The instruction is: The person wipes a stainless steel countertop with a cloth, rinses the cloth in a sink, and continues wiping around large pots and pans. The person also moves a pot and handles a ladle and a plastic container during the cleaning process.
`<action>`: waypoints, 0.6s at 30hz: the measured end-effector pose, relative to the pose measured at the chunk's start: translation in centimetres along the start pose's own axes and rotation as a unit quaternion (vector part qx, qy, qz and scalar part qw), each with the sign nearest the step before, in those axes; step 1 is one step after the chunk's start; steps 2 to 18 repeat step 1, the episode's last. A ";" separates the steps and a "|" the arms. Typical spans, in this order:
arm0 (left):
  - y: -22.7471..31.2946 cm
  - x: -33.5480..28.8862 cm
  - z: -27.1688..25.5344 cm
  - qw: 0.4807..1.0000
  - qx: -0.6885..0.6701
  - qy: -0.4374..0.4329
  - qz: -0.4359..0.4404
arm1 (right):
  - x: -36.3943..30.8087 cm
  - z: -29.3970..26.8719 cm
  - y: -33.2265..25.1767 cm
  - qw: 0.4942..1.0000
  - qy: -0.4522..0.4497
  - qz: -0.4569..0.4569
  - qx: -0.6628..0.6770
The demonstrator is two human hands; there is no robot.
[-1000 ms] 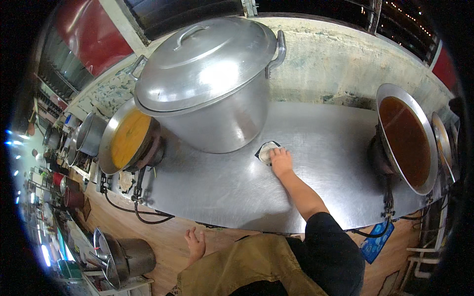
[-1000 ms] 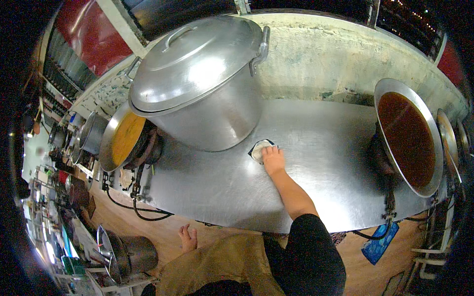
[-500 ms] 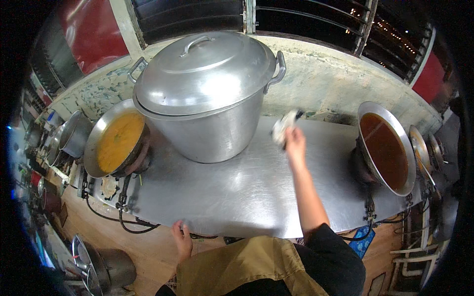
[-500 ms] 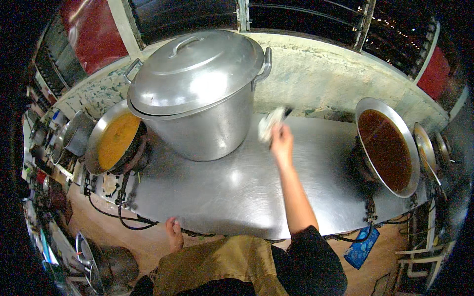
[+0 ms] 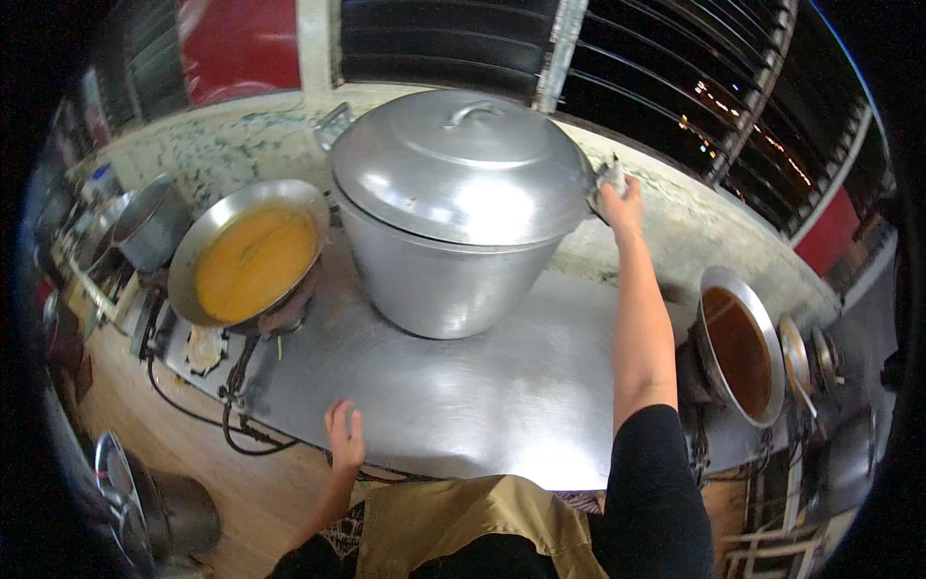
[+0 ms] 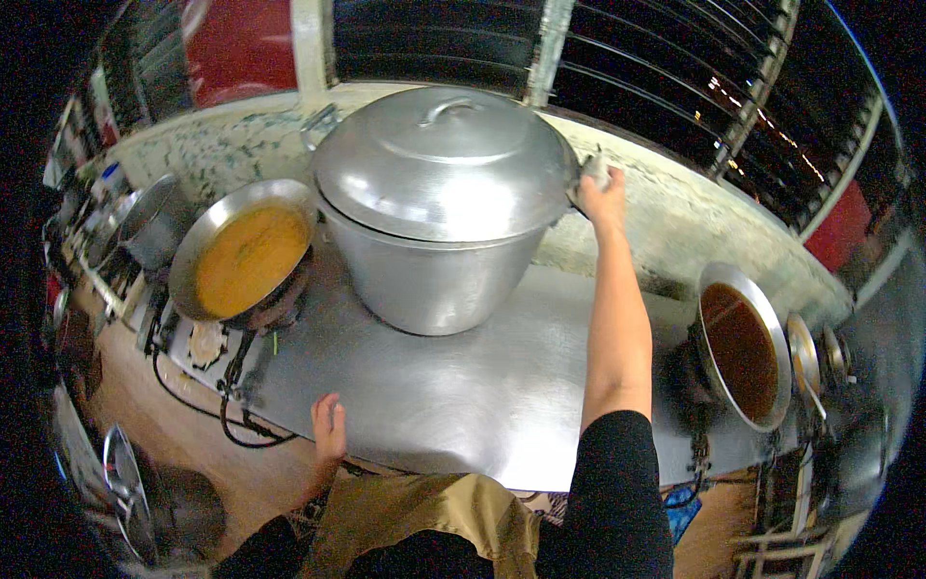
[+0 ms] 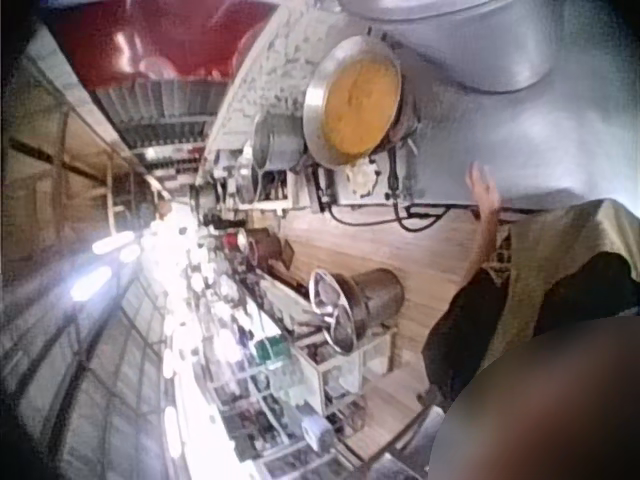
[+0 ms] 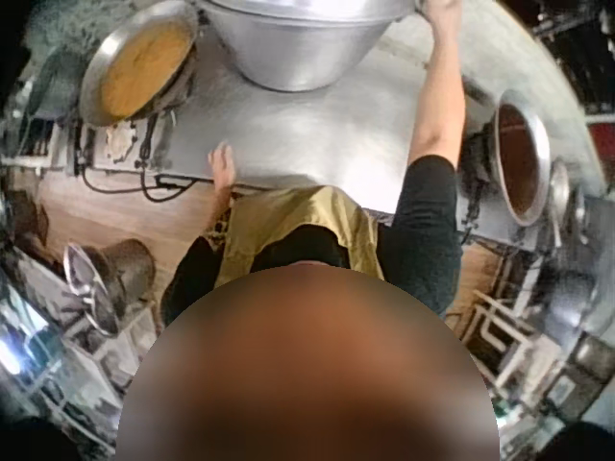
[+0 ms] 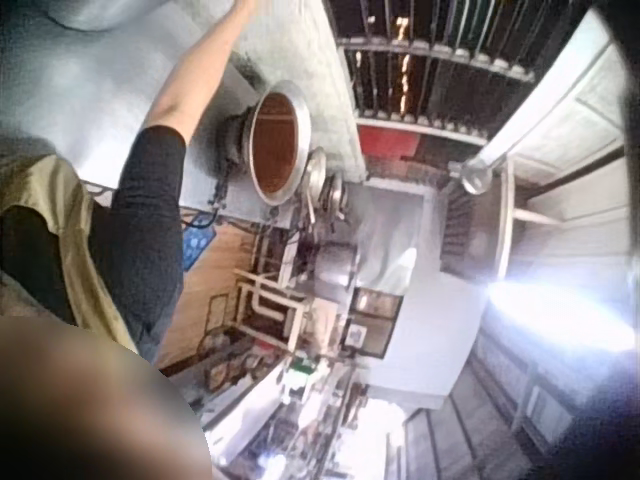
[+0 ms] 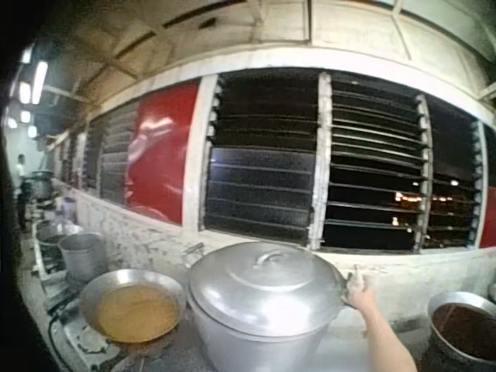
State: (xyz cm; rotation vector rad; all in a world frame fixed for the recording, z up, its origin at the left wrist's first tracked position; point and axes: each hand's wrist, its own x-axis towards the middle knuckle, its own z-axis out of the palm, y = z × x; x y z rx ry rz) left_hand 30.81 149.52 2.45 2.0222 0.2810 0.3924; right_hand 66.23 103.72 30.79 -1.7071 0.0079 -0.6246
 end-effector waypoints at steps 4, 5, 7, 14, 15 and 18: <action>0.6 0.0 0.0 1.000 0.004 -0.001 0.019 | 0.9 1.0 0.5 0.999 -0.028 0.004 0.043; 0.6 0.0 0.0 1.000 0.004 -0.001 0.019 | 0.9 1.0 0.5 0.999 -0.028 0.004 0.043; 0.6 0.0 0.0 1.000 0.004 -0.001 0.019 | 0.9 1.0 0.5 0.999 -0.028 0.004 0.043; 0.6 0.0 0.0 1.000 0.004 -0.001 0.019 | 0.9 1.0 0.5 0.999 -0.028 0.004 0.043; 0.6 0.0 0.0 1.000 0.004 -0.001 0.019 | 0.9 1.0 0.5 0.999 -0.028 0.004 0.043; 0.6 0.0 0.0 1.000 0.004 -0.001 0.019 | 0.9 1.0 0.5 0.999 -0.028 0.004 0.043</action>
